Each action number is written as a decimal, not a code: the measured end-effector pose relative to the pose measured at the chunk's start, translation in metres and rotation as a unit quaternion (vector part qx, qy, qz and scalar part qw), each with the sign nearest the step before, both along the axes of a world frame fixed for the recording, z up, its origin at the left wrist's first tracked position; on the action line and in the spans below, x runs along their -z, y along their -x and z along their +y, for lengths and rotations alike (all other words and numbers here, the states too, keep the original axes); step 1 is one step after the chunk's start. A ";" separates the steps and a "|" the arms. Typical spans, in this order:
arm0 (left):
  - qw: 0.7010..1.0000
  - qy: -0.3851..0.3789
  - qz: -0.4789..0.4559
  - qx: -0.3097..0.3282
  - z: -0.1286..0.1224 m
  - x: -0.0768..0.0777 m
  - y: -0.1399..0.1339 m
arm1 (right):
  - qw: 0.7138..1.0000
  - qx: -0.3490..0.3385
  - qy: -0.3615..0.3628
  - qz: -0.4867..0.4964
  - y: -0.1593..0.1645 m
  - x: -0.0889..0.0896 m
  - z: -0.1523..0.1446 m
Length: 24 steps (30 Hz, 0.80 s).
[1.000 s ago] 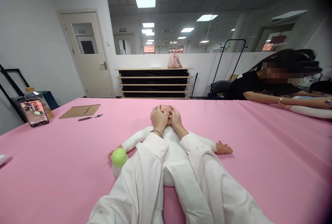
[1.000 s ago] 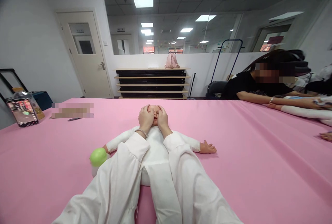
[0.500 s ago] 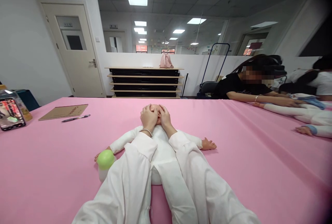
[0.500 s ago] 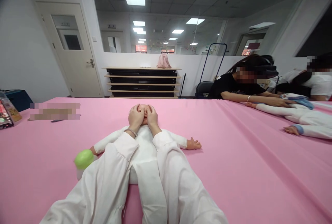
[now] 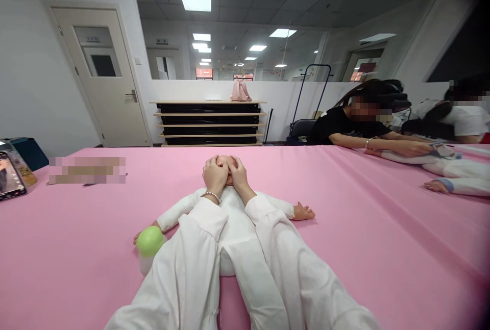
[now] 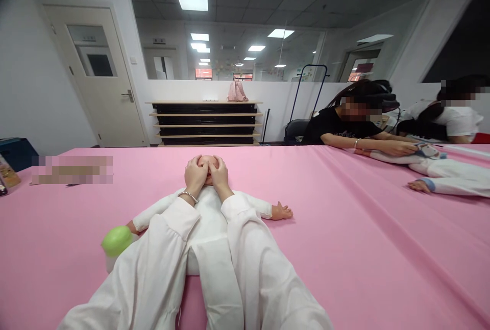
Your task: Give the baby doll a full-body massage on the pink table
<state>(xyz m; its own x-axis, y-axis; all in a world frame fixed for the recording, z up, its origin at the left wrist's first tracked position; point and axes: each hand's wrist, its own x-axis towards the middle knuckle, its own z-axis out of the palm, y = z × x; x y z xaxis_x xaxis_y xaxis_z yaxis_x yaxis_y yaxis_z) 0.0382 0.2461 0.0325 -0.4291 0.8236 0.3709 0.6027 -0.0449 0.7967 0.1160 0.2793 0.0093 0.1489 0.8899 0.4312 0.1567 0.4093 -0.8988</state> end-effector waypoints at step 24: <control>1.000 -0.008 -0.025 -0.001 0.004 0.000 0.002 | 0.998 -0.006 0.044 0.037 0.003 -0.002 0.009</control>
